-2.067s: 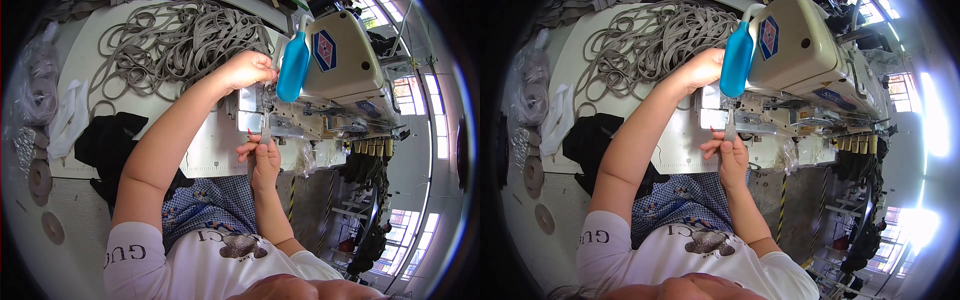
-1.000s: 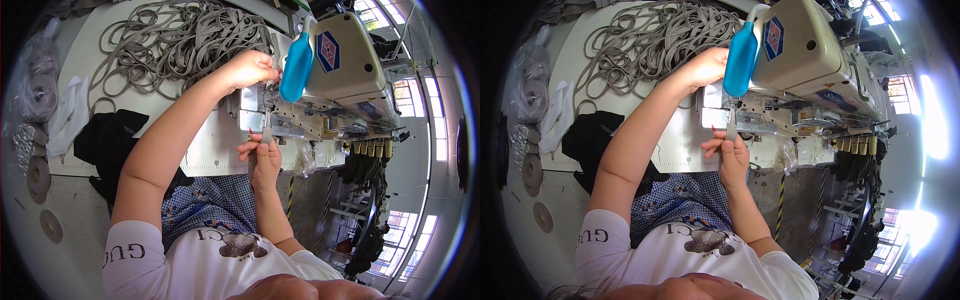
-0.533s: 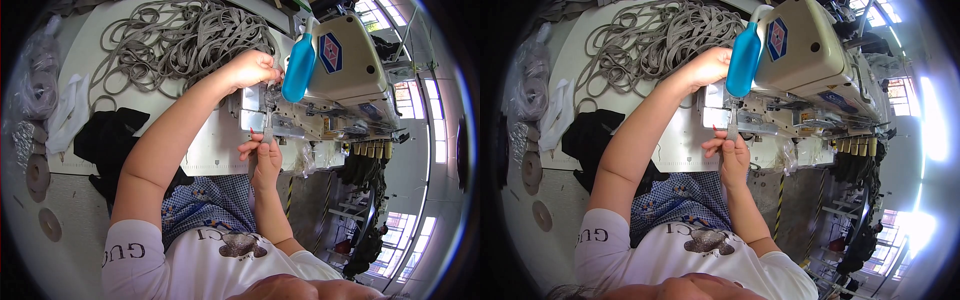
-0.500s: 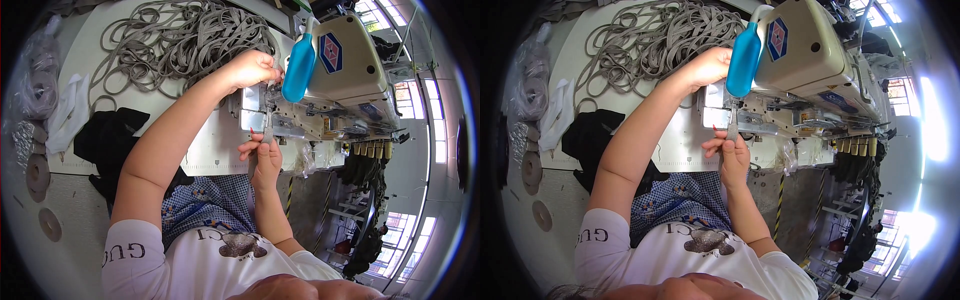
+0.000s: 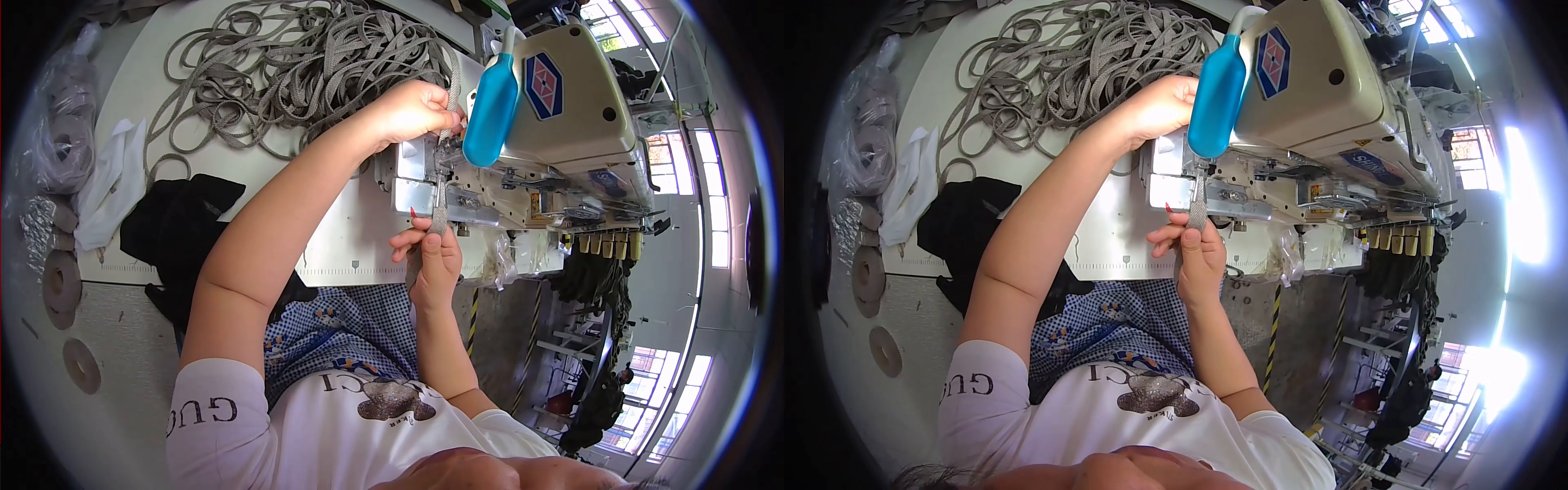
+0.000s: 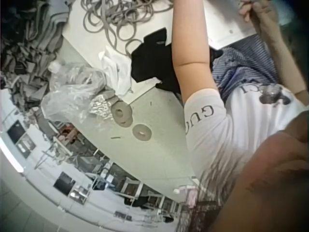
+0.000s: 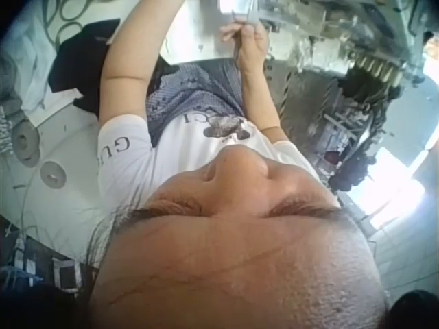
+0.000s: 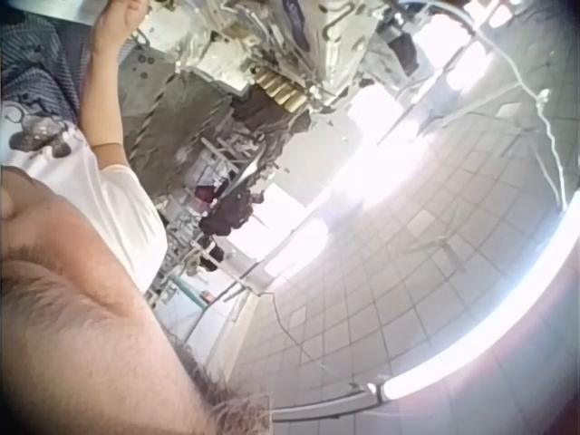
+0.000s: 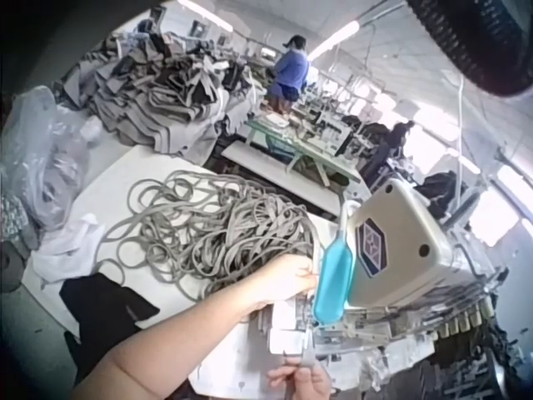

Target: Operating an industrial sewing machine to stitch fabric pieces together.

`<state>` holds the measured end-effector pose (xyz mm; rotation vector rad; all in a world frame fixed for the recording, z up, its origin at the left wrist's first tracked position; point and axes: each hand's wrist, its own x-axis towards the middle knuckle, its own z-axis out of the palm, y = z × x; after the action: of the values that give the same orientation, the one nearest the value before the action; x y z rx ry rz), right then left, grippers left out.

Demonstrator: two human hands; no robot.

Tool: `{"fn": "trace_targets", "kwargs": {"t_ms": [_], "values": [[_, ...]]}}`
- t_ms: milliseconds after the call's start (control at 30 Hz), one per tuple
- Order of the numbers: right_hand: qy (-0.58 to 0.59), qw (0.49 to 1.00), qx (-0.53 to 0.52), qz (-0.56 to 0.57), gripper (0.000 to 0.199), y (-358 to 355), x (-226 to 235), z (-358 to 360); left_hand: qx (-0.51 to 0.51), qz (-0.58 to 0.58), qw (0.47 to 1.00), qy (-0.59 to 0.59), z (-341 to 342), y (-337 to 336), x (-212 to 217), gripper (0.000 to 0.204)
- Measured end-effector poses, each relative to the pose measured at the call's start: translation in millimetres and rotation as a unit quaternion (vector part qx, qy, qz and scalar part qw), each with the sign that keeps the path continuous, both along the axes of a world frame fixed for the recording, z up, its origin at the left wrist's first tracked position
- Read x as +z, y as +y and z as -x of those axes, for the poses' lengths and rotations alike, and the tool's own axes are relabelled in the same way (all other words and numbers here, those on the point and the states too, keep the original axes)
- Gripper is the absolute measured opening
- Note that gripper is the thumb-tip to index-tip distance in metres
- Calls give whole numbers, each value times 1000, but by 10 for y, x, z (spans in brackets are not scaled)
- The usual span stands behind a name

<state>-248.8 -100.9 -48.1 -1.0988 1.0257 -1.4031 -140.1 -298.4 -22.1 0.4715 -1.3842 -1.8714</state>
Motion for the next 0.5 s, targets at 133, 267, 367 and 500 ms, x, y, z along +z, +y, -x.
{"fn": "trace_targets", "kwargs": {"t_ms": [133, 267, 367, 500], "values": [[-9, 1000, 2, -1, 28, -1, 1, -6, 1, -4, 1000, 0, 4, -2, -2, 20], [-4, 1000, -5, -6, 28, 4, 13, -15, 3, -1, 1000, 0, 13, -11, -18, 19], [-3, 1000, -10, -12, 28, 8, 29, -28, 4, -1, 1000, 2, 15, -12, -25, 18], [-5, 1000, -11, -13, 28, 13, 15, -17, 6, -1, 1000, 2, 18, -6, -21, 18]]}}
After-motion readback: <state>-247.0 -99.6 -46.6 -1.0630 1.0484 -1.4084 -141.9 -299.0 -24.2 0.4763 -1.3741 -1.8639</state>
